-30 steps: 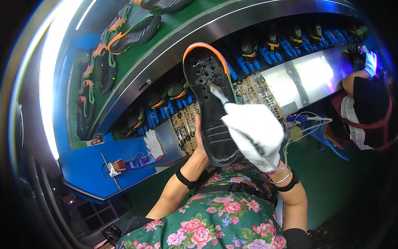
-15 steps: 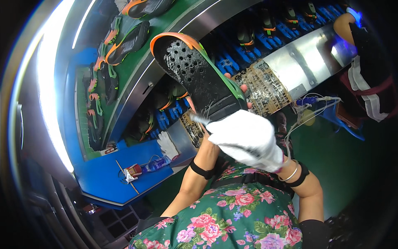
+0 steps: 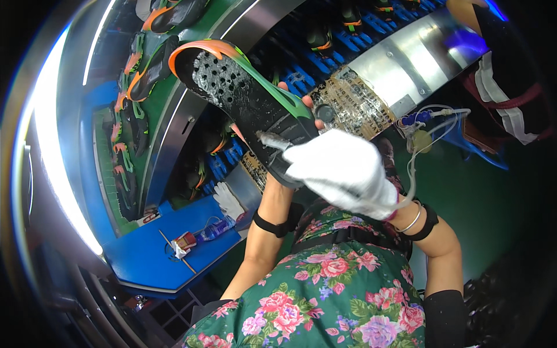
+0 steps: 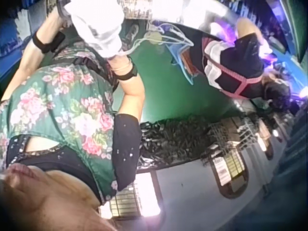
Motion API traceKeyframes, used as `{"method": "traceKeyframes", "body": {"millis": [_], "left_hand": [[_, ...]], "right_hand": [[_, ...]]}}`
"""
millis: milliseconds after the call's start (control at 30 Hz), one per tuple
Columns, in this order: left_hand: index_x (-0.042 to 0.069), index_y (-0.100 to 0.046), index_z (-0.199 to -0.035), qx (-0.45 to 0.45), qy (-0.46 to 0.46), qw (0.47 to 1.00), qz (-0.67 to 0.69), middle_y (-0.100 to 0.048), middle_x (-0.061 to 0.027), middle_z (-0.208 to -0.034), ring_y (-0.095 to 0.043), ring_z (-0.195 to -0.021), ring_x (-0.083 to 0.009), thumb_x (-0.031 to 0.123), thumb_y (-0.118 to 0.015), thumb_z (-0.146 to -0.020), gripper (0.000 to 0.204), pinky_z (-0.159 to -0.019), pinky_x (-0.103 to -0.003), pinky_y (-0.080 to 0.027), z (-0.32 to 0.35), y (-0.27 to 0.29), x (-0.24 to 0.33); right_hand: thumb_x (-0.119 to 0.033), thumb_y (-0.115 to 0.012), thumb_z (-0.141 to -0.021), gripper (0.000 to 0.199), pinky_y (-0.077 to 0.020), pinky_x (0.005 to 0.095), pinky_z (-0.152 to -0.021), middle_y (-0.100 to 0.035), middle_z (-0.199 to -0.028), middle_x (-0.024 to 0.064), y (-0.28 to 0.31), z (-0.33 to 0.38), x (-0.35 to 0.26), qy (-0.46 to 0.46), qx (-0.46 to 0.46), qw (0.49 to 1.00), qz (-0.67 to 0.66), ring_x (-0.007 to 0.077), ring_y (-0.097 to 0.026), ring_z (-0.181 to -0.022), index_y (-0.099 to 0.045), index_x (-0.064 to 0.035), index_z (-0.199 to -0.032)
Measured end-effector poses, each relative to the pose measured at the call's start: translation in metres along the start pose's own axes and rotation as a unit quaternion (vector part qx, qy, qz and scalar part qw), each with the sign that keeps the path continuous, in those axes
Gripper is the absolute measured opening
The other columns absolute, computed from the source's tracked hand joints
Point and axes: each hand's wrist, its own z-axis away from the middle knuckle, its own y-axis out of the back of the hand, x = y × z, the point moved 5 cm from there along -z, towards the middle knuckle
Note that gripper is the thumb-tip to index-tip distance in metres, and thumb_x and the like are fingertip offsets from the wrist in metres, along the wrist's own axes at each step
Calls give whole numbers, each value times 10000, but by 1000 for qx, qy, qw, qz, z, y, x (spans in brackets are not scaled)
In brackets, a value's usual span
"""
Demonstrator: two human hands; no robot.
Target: Apply adhesive to the edges and surface of shoe soles using a brush.
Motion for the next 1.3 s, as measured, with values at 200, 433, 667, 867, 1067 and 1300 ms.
{"method": "traceKeyframes", "body": {"millis": [200,433,667,867,1067,1300], "left_hand": [[79,-257,-1651,-62,45,997,7,-354,-237,-1630,-463,-1383,-528,898,-559,-819,1205,-1028,-667,-535,2,-4,9],[10,-333,-1597,-65,118,990,-27,-442,-245,-1546,-579,-1228,-460,910,-612,-767,1256,-1021,-573,-555,5,-5,15],[12,-335,-1603,-38,167,985,-21,-439,-379,-1481,-596,-1212,-496,873,-667,-758,1252,-1002,-558,-562,8,-13,20],[3,-304,-1628,60,181,949,-250,-411,-444,-1499,-575,-1268,-563,805,-648,-816,1192,-1051,-605,-527,13,25,55],[29,-315,-1637,132,172,929,-300,-353,-378,-1600,-475,-1387,-575,758,-653,-823,1144,-1104,-670,-457,8,33,63],[29,-326,-1632,118,162,940,-275,-372,-354,-1601,-465,-1413,-545,730,-616,-864,1080,-1110,-689,-441,6,16,63]], "right_hand": [[-53,-795,-839,239,-608,374,-819,-802,-1061,77,-14,6,-1,-41,-104,981,-161,247,-765,-963,-815,-99,-1073],[-82,-811,-839,237,-600,362,-782,-797,-1078,61,-24,13,-14,6,-135,988,-74,240,-748,-913,-807,-107,-1075],[-64,-819,-827,250,-607,388,-858,-795,-1108,114,-14,5,-1,-1,-108,994,-16,262,-761,-947,-800,-72,-1076],[-88,-796,-849,292,-619,352,-773,-792,-1130,60,-28,19,-25,62,-203,976,-39,251,-756,-946,-790,-140,-1137],[-89,-773,-860,309,-610,376,-834,-789,-1155,90,-23,14,-11,106,-228,966,50,246,-756,-977,-791,-121,-1167],[-57,-822,-793,274,-597,352,-798,-801,-1102,91,-17,-2,-4,12,-152,988,-20,255,-763,-923,-818,-114,-1061]]}}
